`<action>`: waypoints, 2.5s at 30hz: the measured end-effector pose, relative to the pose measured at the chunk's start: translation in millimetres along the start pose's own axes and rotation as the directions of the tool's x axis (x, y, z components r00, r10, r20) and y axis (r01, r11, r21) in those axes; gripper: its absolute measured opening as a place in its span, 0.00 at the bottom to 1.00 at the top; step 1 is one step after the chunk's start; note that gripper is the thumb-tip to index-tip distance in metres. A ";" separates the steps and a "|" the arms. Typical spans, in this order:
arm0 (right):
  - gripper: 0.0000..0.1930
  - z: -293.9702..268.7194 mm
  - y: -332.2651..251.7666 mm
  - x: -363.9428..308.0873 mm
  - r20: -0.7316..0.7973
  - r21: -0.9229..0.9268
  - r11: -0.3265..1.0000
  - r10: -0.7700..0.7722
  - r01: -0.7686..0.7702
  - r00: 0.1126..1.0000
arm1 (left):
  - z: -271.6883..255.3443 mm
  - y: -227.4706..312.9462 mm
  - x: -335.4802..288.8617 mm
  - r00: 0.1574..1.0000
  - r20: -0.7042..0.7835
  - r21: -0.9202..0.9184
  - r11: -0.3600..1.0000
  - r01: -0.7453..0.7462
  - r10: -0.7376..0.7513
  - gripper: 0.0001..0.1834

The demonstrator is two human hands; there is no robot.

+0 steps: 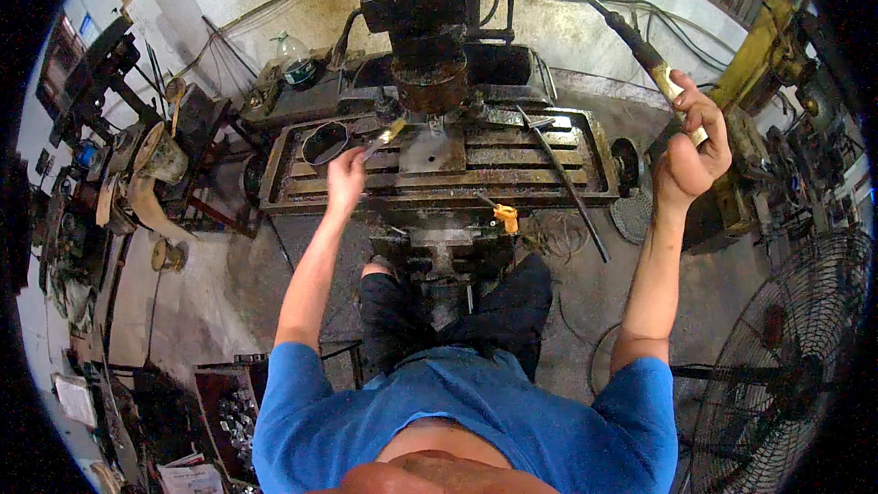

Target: The person uses a hand tool to remove shavings from a metal workpiece on a milling machine, then turns a handle to adjust the table, and reaches into a bin to handle small metal components.

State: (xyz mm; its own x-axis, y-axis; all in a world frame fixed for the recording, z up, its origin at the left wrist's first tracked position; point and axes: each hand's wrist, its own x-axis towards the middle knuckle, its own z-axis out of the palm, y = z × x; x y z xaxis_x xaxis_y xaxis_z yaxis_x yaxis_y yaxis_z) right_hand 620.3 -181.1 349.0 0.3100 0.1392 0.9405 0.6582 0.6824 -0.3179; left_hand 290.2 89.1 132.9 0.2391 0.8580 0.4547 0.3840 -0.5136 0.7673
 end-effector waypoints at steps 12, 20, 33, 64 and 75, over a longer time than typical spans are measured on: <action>0.05 3.7 -1.4 -4.4 -0.019 0.004 1.000 0.019 -0.019 1.000 | 89.0 17.8 24.9 0.998 -0.049 0.106 0.994 0.039 -0.034 0.11; 0.06 0.2 3.2 -18.8 -0.029 -0.009 0.997 0.079 -0.079 0.996 | 70.9 18.1 17.3 0.995 0.040 0.026 0.996 0.089 -0.090 0.11; 0.02 -2.8 12.1 -41.5 -0.055 0.028 0.997 0.078 -0.077 0.995 | -63.9 -17.6 22.2 0.982 -0.153 0.470 0.883 -0.023 0.107 0.12; 0.14 -45.7 44.4 -14.0 0.193 -0.172 0.982 -0.049 0.083 0.980 | -456.5 -52.0 -352.4 0.548 -0.557 0.534 0.235 0.812 -0.625 0.23; 0.17 -47.8 40.9 15.6 0.111 -0.401 0.911 -0.053 0.093 0.992 | -430.4 -127.5 -383.7 0.429 -0.468 0.515 0.156 0.843 -0.773 0.21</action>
State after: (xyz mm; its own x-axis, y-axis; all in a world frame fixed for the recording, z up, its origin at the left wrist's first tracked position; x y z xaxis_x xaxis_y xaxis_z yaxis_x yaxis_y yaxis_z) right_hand 684.8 -185.3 345.0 0.1972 0.1816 0.9634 0.9037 0.3473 -0.2504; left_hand -234.4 -170.9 55.3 -0.6114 0.7690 -0.1867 0.7205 0.6385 0.2706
